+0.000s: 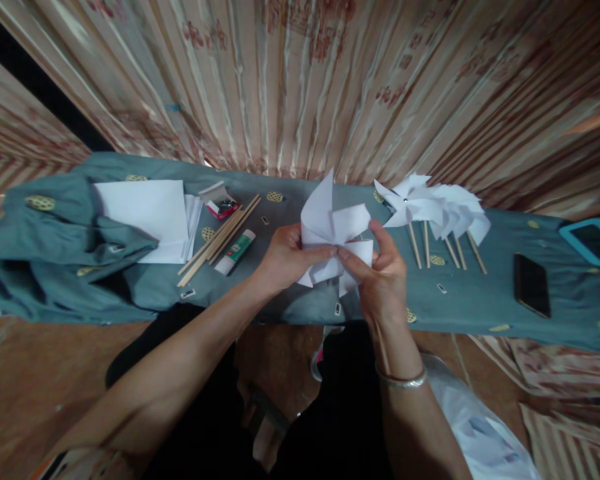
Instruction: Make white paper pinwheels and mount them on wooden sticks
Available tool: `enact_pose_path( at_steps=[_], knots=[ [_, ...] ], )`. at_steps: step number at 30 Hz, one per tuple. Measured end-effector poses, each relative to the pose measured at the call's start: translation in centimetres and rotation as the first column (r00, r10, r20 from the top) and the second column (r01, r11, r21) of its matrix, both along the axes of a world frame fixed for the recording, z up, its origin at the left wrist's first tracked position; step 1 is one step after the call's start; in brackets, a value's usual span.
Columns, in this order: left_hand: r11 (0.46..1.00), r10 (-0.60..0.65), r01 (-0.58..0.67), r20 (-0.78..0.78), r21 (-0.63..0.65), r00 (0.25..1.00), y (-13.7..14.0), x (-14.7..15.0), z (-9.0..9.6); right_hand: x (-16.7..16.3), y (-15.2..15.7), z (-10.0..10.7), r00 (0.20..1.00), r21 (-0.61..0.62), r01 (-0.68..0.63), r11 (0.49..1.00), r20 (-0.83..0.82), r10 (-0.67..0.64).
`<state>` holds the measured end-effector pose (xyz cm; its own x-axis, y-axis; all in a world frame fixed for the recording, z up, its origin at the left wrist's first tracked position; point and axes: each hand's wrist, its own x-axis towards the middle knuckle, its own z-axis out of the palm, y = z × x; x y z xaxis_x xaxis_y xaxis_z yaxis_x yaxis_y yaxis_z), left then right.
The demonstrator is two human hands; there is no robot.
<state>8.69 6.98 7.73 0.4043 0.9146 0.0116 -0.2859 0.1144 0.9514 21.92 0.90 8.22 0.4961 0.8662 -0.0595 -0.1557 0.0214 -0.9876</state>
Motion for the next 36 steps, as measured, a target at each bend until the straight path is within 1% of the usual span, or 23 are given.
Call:
enact_pose_path(
  at_steps=[7,15,19,22,36],
  knots=[
    [0.999,0.050,-0.051,-0.072,-0.010,0.996,-0.03,0.01,-0.17,-0.27,-0.06,0.10,0.999,0.018,-0.001,1.000,0.036,0.000],
    [0.996,0.083,-0.084,-0.069,-0.015,0.994,-0.07,0.08,-0.08,-0.45,0.00,0.15,0.999,0.052,-0.001,0.999,0.038,-0.001],
    [0.996,0.078,-0.081,-0.062,-0.045,0.995,-0.17,0.15,-0.03,-0.52,0.00,0.03,0.999,0.068,0.015,0.998,0.048,-0.018],
    [0.995,0.075,-0.079,-0.058,-0.063,0.995,-0.24,0.12,0.03,-0.50,-0.03,-0.07,0.997,0.074,-0.003,0.997,0.074,-0.002],
    [0.996,0.057,-0.061,-0.048,-0.070,0.997,-0.05,0.17,-0.12,-0.38,0.04,-0.24,0.998,0.086,-0.006,0.996,0.067,0.000]
  ],
)
